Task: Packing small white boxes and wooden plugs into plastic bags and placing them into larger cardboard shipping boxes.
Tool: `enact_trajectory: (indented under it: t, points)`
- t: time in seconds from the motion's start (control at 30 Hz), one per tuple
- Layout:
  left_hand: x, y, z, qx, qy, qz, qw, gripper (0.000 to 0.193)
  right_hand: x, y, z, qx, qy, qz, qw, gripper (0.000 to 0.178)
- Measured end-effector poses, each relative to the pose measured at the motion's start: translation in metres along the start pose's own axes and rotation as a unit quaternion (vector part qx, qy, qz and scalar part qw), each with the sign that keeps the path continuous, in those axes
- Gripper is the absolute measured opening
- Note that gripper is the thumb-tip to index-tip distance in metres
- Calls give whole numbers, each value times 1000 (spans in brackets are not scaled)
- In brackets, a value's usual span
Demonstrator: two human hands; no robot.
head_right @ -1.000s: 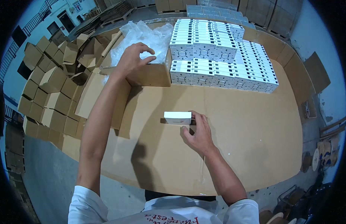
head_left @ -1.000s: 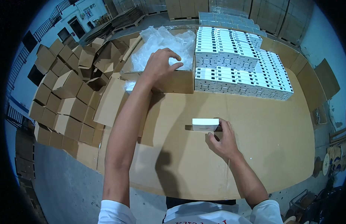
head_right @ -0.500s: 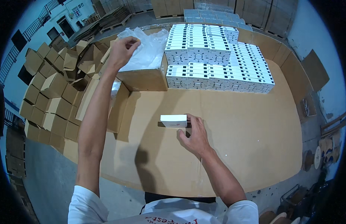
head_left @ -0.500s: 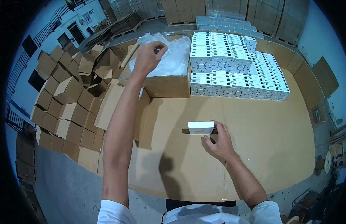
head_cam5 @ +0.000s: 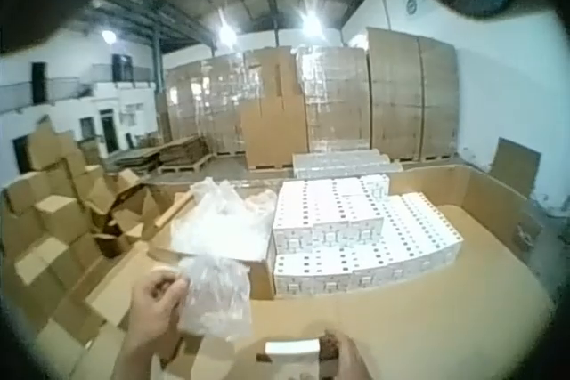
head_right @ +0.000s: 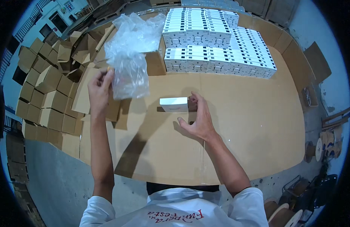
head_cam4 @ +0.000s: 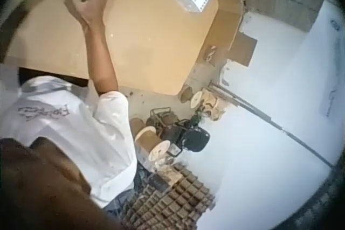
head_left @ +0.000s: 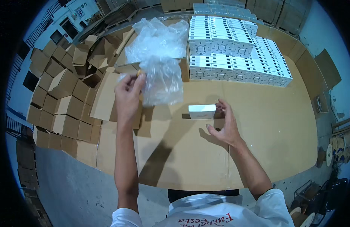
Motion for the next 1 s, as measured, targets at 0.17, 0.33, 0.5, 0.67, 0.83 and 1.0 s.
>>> enact_trajectory:
  t: [0.17, 0.33, 0.5, 0.67, 0.83, 1.0]
  points:
    - [77, 54, 3, 51, 83, 98, 990, 15, 69, 14, 11, -44, 118, 252, 959, 85]
    - [124, 91, -19, 116, 110, 182, 970, 14, 94, 37, -22, 23, 196, 344, 918, 58]
    - [151, 112, -47, 201, 117, 235, 944, 14, 105, 42, -46, 97, 201, 375, 900, 51]
    - [168, 123, -58, 238, 82, 251, 935, 14, 92, 45, -50, 116, 181, 362, 907, 35]
    - [150, 120, -53, 242, -7, 198, 950, 31, 82, 38, -42, 90, 111, 299, 943, 25]
    - [106, 129, -58, 299, -130, -14, 945, 57, 68, 31, -39, 118, -7, 200, 973, 18]
Point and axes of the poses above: each hand's wrist, its own y-axis away from the middle knuckle, its own z-axis out of the back of the hand, x = y × z, the point moved 10 cm from there along -y, towards the middle knuckle, and after that the axes turned 11 degrees about z, right-handed, at the moved point
